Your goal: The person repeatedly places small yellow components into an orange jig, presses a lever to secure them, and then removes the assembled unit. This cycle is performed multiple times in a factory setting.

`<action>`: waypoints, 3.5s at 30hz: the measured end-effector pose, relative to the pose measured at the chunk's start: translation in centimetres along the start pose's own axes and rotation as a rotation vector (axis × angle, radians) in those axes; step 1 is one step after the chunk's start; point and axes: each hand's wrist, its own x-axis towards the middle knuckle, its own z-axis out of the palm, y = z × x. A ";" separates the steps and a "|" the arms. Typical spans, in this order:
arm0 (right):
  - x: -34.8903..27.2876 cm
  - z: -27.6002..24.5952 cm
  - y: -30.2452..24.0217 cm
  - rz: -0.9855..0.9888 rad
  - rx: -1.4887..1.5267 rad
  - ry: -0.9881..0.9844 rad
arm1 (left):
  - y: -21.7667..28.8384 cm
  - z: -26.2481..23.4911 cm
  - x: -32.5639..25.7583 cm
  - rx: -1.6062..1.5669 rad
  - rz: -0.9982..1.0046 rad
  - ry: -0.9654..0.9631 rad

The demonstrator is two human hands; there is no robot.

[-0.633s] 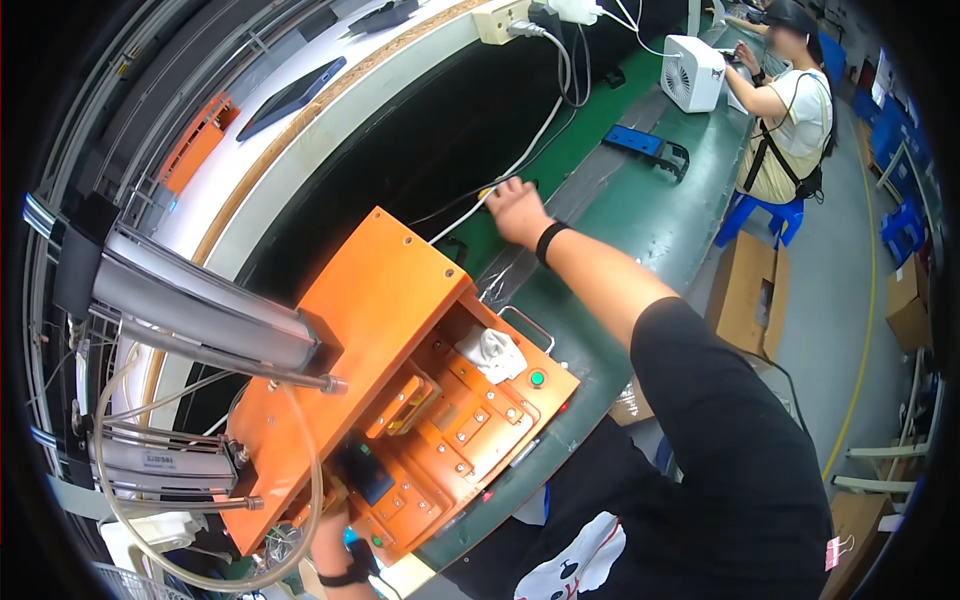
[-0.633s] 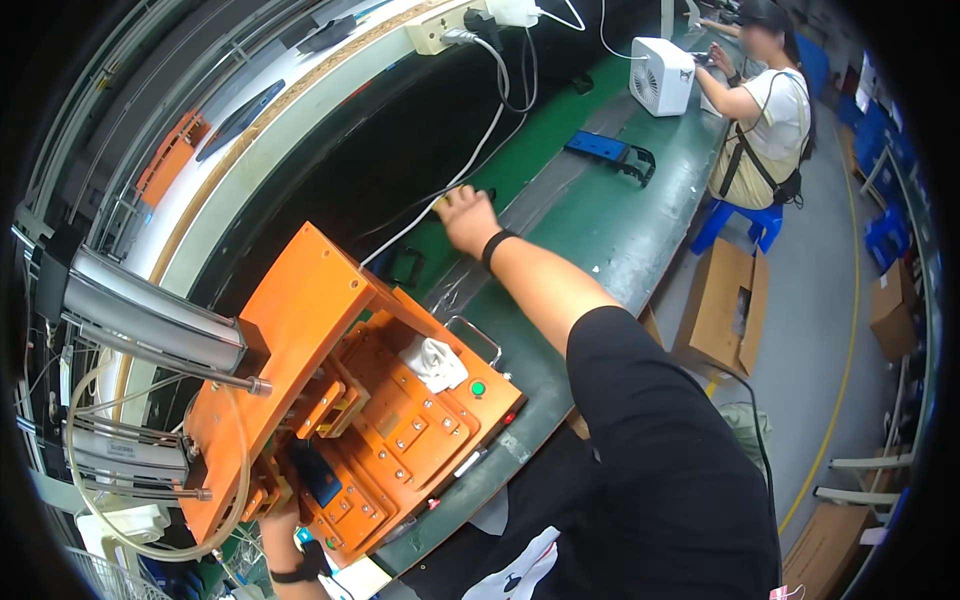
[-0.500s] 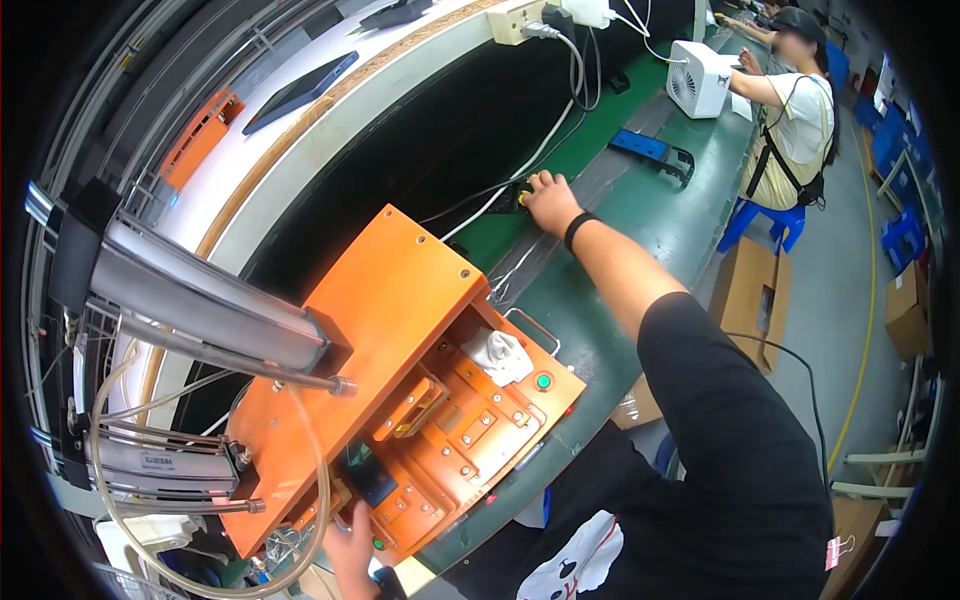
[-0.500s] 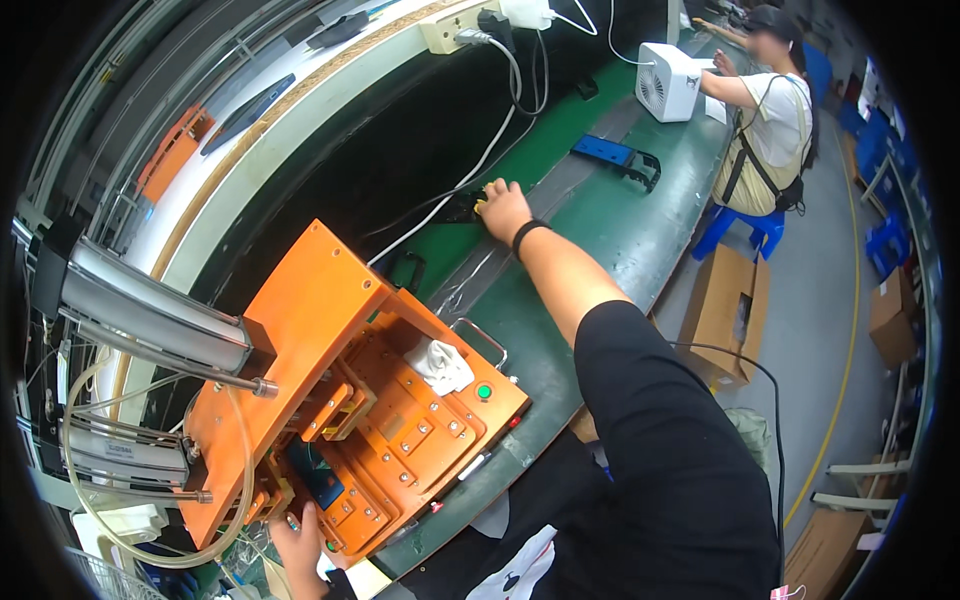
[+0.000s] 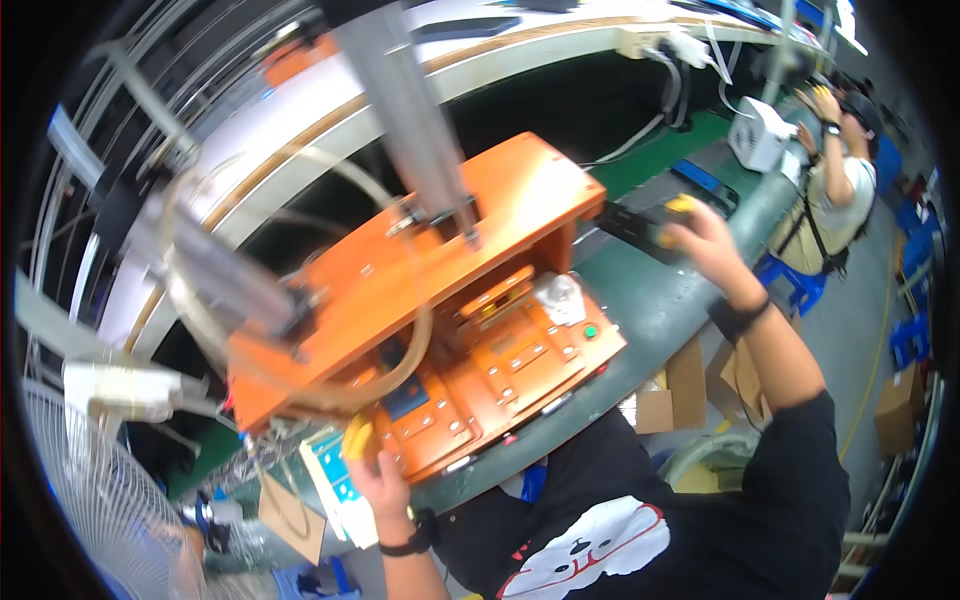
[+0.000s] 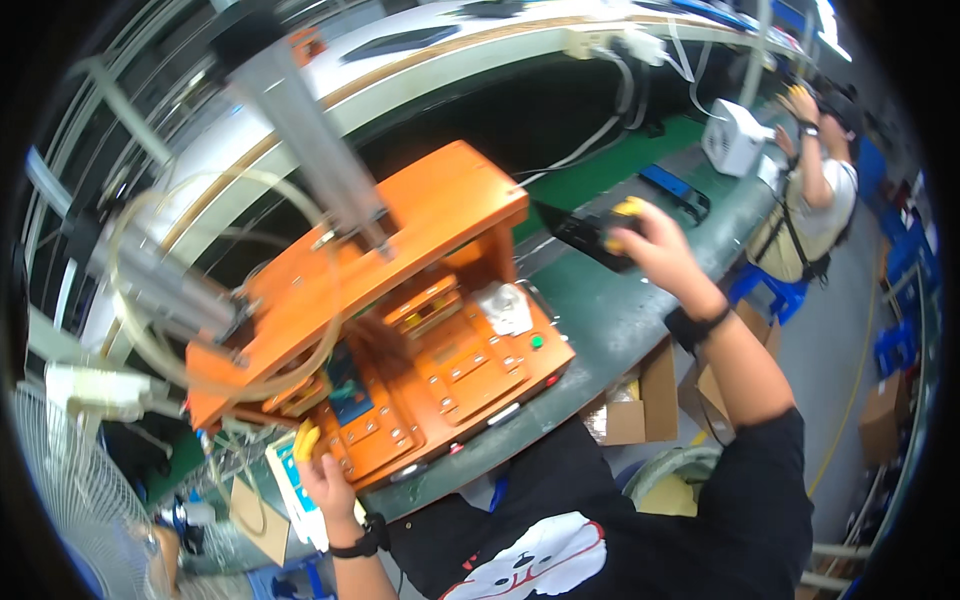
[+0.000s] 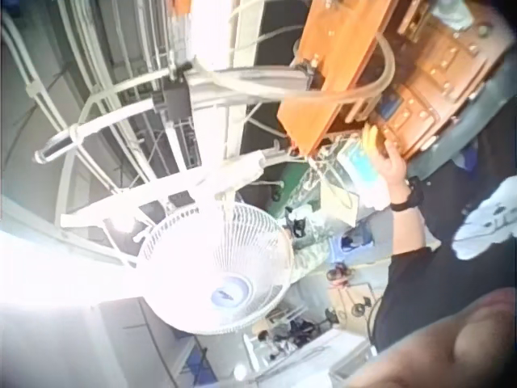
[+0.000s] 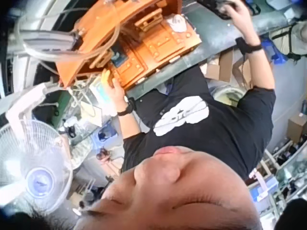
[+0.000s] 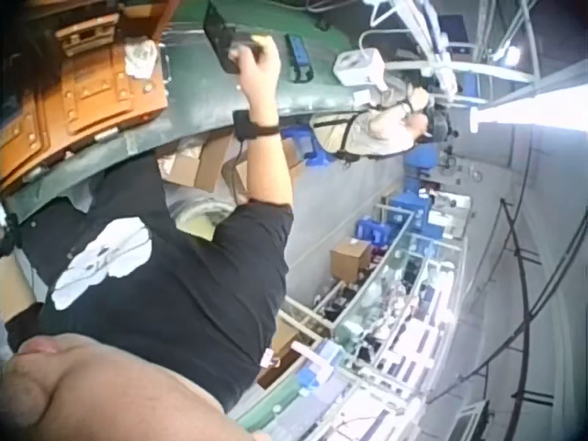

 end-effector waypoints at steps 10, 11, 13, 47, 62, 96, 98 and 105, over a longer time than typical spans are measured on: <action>-14.6 7.1 -17.7 -0.455 -0.193 -0.555 | 0.9 0.0 0.3 0.109 0.071 0.028; -14.4 8.6 -17.7 -0.518 -0.117 -0.714 | 1.0 0.0 0.4 0.101 0.066 0.032; -13.3 14.0 -18.8 -0.721 -0.079 -0.837 | 1.3 -0.2 0.4 0.114 0.054 0.044; -9.5 33.0 -15.1 -0.916 -0.799 -0.639 | 1.1 -2.2 -0.7 0.000 -0.005 0.129; -24.9 36.4 -4.5 -0.608 -0.236 -1.151 | -0.8 -7.1 -6.2 0.354 -0.036 0.046; -26.3 44.4 0.0 -0.874 -0.340 -0.931 | -16.3 -27.2 -3.9 0.701 -0.651 0.361; -26.4 44.5 -0.8 -0.858 -0.245 -0.934 | -18.2 -32.6 -5.4 0.513 -0.549 0.716; -18.9 35.3 -9.2 -0.871 -0.105 -0.464 | -2.8 -27.0 -8.5 0.174 -0.735 0.322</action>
